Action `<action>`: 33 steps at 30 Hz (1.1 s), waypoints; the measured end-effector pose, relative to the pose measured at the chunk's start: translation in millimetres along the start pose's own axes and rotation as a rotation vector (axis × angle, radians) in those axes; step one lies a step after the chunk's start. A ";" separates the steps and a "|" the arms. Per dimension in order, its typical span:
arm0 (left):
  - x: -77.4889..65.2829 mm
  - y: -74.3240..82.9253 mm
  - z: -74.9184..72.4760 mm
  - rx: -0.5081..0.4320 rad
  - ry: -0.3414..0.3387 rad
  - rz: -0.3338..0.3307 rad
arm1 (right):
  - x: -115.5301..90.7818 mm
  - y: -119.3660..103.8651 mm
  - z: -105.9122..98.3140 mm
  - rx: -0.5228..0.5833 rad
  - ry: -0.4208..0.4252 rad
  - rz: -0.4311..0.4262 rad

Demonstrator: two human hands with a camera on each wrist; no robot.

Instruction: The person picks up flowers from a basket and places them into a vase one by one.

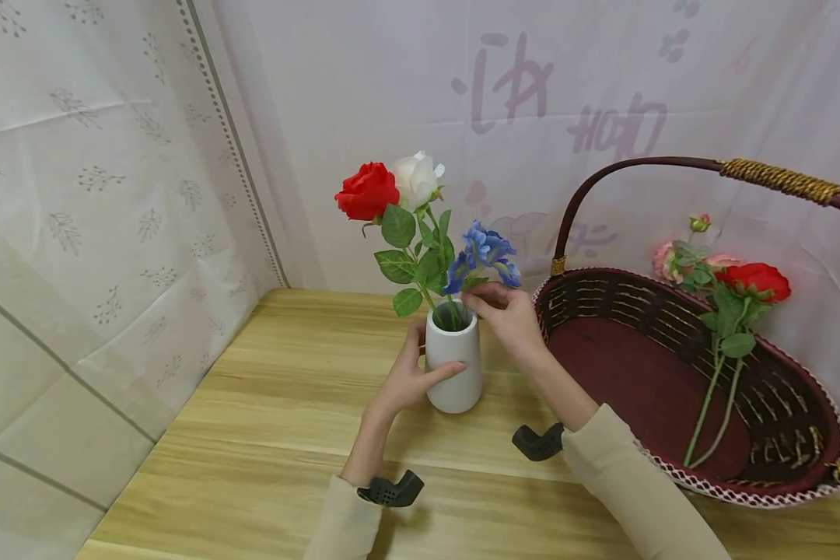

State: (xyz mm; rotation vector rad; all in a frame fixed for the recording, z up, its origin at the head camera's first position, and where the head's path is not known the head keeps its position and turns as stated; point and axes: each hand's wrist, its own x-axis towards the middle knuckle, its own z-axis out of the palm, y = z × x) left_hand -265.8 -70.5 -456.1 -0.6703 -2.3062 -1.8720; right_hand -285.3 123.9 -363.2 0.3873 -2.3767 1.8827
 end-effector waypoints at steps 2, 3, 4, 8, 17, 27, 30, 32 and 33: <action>-0.1 0.7 0.1 -0.001 0.000 0.002 | -1.1 -0.2 -1.3 0.001 0.011 -0.006; -0.1 0.8 0.3 -0.002 0.001 0.002 | -1.5 0.0 -1.8 0.004 0.016 -0.008; -0.2 0.6 0.2 -0.002 0.001 0.001 | -1.8 0.6 -1.8 0.007 0.022 -0.008; -0.7 1.9 0.6 0.003 0.002 -0.009 | -3.2 3.9 -1.1 0.016 0.034 -0.009; -8.1 39.9 -5.5 -0.010 -0.018 -0.028 | -9.6 6.3 1.8 0.056 0.085 -0.037; -8.8 40.8 -5.5 -0.014 -0.022 -0.032 | -21.8 10.9 3.2 0.101 0.093 -0.025; -8.7 40.8 -5.6 -0.014 -0.022 -0.031 | -26.0 11.4 3.8 0.109 0.105 -0.028; -8.6 40.9 -5.6 -0.015 -0.022 -0.030 | -28.8 11.7 3.5 0.108 0.112 -0.027; -8.7 41.0 -5.7 -0.015 -0.022 -0.031 | -30.1 11.9 3.1 0.104 0.113 -0.024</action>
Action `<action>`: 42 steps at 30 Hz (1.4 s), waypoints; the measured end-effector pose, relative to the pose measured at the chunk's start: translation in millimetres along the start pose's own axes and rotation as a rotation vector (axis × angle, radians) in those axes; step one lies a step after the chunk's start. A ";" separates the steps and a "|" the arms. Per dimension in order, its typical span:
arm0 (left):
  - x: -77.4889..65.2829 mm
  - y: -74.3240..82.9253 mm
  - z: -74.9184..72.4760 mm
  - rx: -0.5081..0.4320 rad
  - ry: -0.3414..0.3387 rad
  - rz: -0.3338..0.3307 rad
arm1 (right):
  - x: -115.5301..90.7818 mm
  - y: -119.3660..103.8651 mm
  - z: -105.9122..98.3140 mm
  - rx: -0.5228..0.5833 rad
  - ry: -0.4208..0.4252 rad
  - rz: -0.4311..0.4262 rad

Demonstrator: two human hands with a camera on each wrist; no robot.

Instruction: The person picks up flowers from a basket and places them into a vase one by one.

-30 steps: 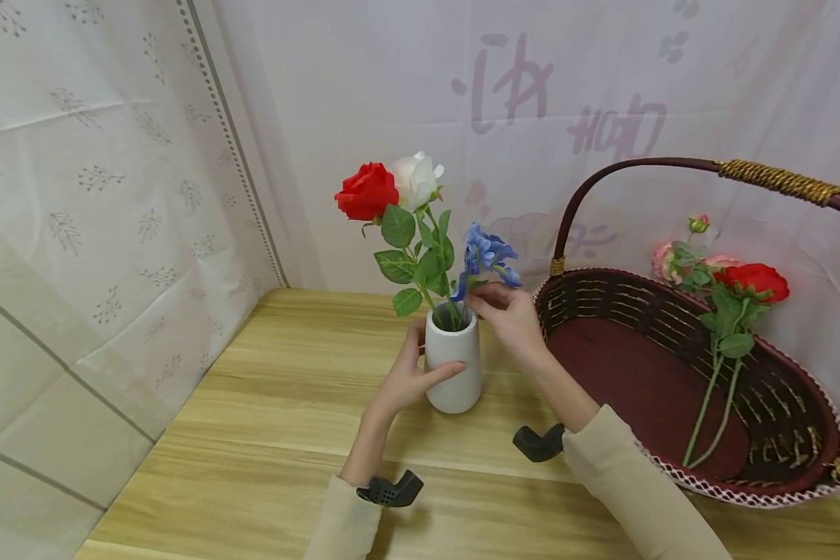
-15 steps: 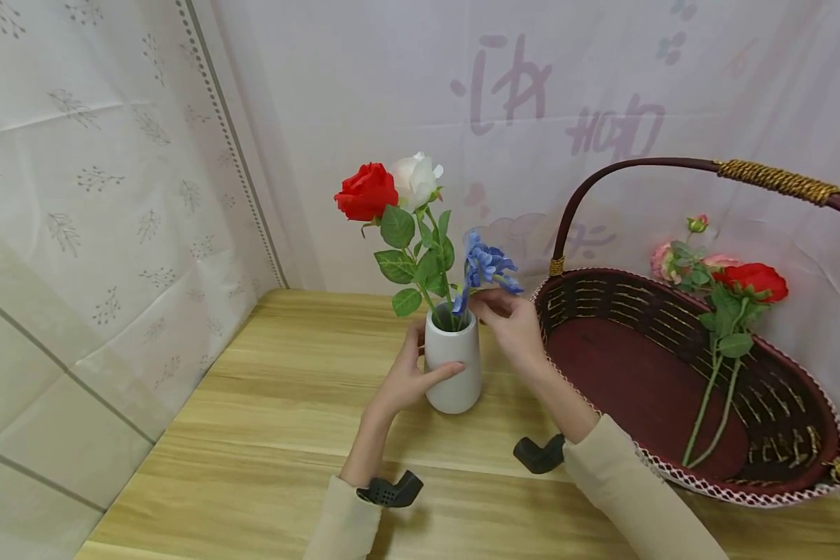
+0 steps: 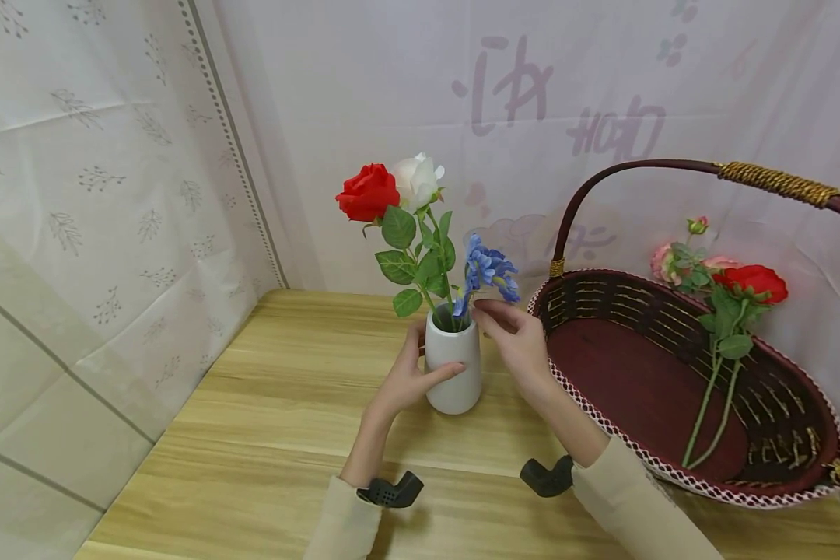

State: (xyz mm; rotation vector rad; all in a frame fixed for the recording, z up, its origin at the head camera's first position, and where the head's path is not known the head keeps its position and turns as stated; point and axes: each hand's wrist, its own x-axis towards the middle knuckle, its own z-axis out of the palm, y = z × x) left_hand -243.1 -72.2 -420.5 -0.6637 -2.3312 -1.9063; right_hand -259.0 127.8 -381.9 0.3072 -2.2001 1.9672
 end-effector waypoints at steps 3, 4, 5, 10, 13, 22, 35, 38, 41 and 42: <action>-0.3 0.4 0.1 -0.001 0.000 -0.002 | -3.9 0.5 -2.9 -0.017 -0.004 0.002; -0.4 0.5 0.1 -0.001 0.000 -0.003 | -5.5 0.4 -4.0 -0.021 -0.008 0.001; -0.4 0.6 0.1 -0.003 -0.001 -0.003 | -7.0 0.2 -5.1 -0.028 -0.014 -0.004; -0.6 0.6 -0.1 -0.009 -0.005 -0.010 | -14.3 -1.3 -10.5 -0.039 -0.051 -0.020; 3.9 -16.1 1.8 -0.006 -0.001 -0.013 | -18.0 -2.9 -13.6 -0.050 -0.070 -0.036; 7.9 -37.4 5.1 0.002 0.014 0.013 | -28.1 -10.5 -22.9 -0.142 -0.099 -0.141; 8.0 -41.3 4.6 0.016 0.023 0.047 | -39.3 -22.5 -47.7 -0.194 -0.110 -0.175; 8.7 -41.9 5.0 0.015 0.018 0.054 | -41.5 -24.7 -54.4 -0.215 -0.104 -0.169; 9.2 -41.1 5.0 0.017 0.015 0.049 | -42.8 -26.2 -61.6 -0.237 -0.101 -0.170; 9.4 -40.8 5.0 0.018 0.015 0.048 | -43.0 -26.6 -64.1 -0.245 -0.102 -0.172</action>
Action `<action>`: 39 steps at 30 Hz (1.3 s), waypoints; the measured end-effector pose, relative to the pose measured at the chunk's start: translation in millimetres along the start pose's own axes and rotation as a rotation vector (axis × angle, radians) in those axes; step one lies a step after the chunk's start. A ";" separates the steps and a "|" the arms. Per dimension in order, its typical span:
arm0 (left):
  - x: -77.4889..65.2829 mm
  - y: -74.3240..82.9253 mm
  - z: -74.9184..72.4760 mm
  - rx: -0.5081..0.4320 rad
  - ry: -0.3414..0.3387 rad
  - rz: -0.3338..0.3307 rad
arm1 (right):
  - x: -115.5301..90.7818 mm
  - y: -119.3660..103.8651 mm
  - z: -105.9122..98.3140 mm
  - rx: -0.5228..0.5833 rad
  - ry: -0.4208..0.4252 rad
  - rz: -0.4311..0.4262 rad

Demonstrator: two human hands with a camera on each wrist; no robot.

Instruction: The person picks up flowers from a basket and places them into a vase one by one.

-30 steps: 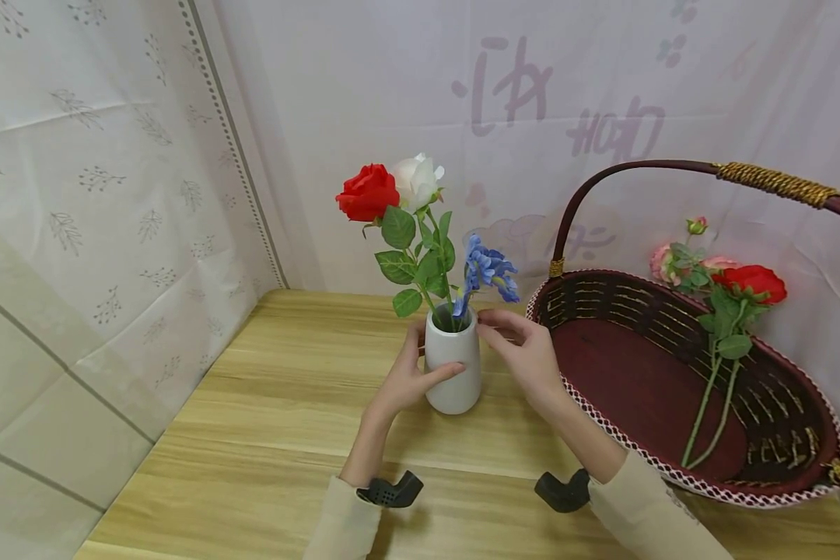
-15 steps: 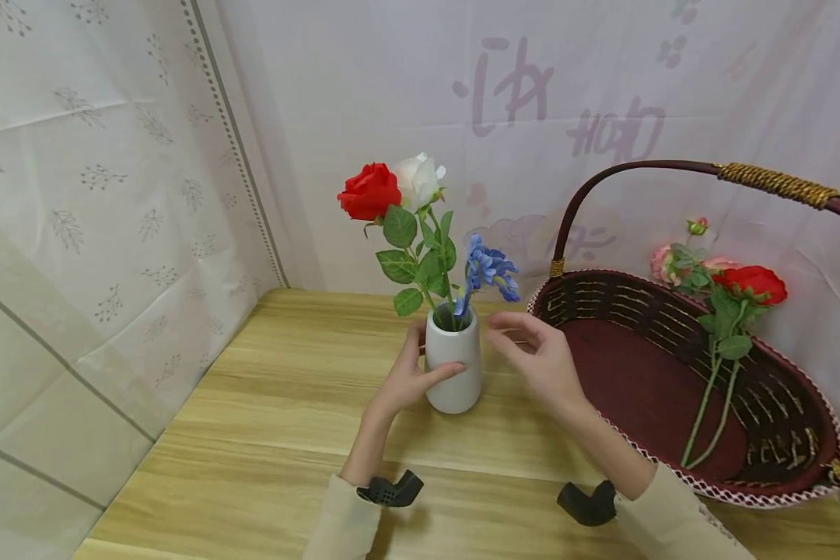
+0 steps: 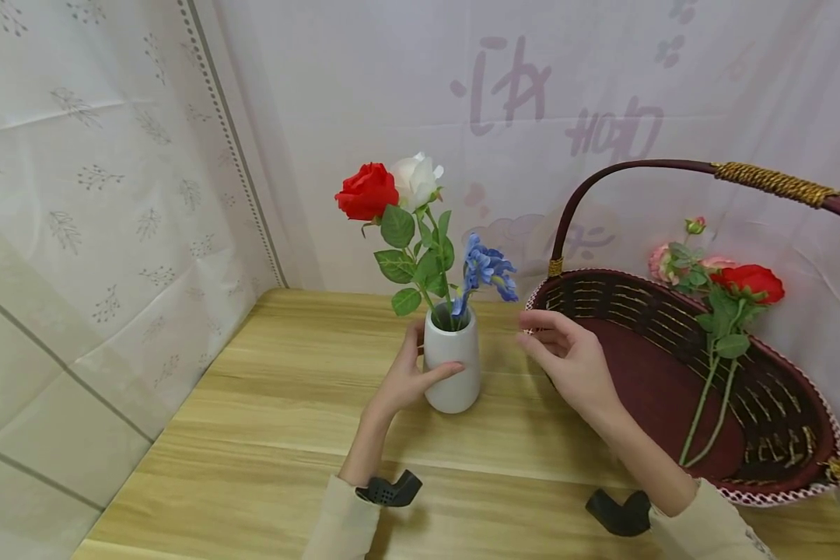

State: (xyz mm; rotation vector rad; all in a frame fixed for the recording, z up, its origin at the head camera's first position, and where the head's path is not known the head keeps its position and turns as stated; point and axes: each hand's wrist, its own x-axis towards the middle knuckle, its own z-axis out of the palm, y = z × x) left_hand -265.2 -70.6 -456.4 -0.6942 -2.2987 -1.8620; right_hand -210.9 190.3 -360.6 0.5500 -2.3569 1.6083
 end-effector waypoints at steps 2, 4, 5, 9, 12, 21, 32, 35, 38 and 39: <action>0.2 0.1 -0.3 0.003 0.001 0.000 | -0.9 -0.1 -4.6 -0.014 -0.001 0.001; 0.1 -0.1 -0.5 0.005 0.001 0.000 | -1.7 -0.7 -8.9 -0.025 0.001 0.004; 0.0 -0.2 -0.5 0.005 0.003 0.000 | -2.1 -1.1 -11.1 -0.033 0.003 0.006; -0.3 -0.6 -0.5 0.001 0.008 0.002 | -4.0 -2.0 -20.1 -0.061 0.006 0.013; 0.0 -1.6 -0.3 -0.006 0.009 0.007 | -5.6 -2.0 -27.7 -0.091 0.004 0.021; -0.6 -1.0 0.0 -0.009 -0.001 0.012 | -8.3 -0.8 -56.1 -0.131 0.003 0.092; 0.3 -0.8 -0.4 0.007 0.007 0.000 | -6.8 8.8 -94.2 -0.089 0.044 0.137; 0.1 -1.1 -0.2 0.008 0.002 -0.007 | -6.7 10.9 -104.2 -0.087 0.049 0.169; -0.2 -0.7 0.0 0.005 0.005 -0.003 | -6.0 12.1 -112.4 -0.109 0.055 0.192; -0.1 -0.6 0.0 0.003 0.006 -0.001 | -5.2 12.5 -114.9 -0.106 0.058 0.197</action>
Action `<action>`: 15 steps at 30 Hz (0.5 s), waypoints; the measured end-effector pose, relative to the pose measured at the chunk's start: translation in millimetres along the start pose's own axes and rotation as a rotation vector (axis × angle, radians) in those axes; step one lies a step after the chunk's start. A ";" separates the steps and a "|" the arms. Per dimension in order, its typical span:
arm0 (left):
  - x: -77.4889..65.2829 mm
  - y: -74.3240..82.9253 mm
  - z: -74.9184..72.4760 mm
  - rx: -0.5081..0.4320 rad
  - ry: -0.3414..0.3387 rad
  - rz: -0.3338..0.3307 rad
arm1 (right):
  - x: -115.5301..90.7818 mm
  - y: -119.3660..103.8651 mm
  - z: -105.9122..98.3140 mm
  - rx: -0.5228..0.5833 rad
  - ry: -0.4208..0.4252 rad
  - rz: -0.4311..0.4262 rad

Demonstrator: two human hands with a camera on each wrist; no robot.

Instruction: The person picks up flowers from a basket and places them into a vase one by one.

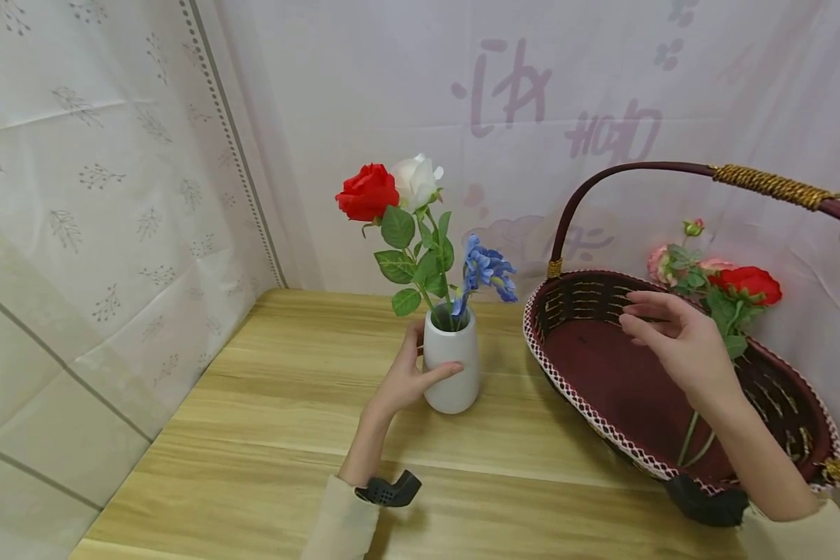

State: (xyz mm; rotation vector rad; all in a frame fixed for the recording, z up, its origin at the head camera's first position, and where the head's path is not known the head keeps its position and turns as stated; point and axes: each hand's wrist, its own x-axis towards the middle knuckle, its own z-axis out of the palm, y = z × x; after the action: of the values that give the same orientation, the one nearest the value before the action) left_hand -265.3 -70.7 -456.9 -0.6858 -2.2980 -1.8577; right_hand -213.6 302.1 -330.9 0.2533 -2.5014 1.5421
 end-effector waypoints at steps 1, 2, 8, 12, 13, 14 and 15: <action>-0.2 0.2 0.1 -0.001 0.001 0.001 | 0.6 0.6 -2.2 0.002 0.005 0.003; -0.3 0.4 0.1 -0.003 0.002 0.000 | 1.1 0.9 -3.7 -0.009 0.017 0.010; -0.1 0.5 -0.9 -0.010 -0.002 -0.014 | 4.3 6.1 -13.9 -0.040 0.080 0.043; -0.1 0.8 -0.7 -0.015 -0.010 -0.016 | 6.9 10.7 -21.6 -0.048 0.104 0.077; -0.2 0.9 -0.6 -0.016 -0.011 -0.017 | 7.9 11.8 -23.3 -0.056 0.106 0.086; -0.3 0.8 -0.5 -0.016 -0.012 -0.017 | 9.0 12.9 -25.0 -0.071 0.109 0.096; -0.4 0.7 -0.4 -0.015 -0.013 -0.018 | 10.3 14.0 -26.7 -0.094 0.117 0.108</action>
State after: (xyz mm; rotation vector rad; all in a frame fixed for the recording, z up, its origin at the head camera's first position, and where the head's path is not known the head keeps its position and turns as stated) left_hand -264.8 -71.0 -456.4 -0.6832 -2.3089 -1.8854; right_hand -224.9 331.7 -328.6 0.0136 -2.5236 1.4275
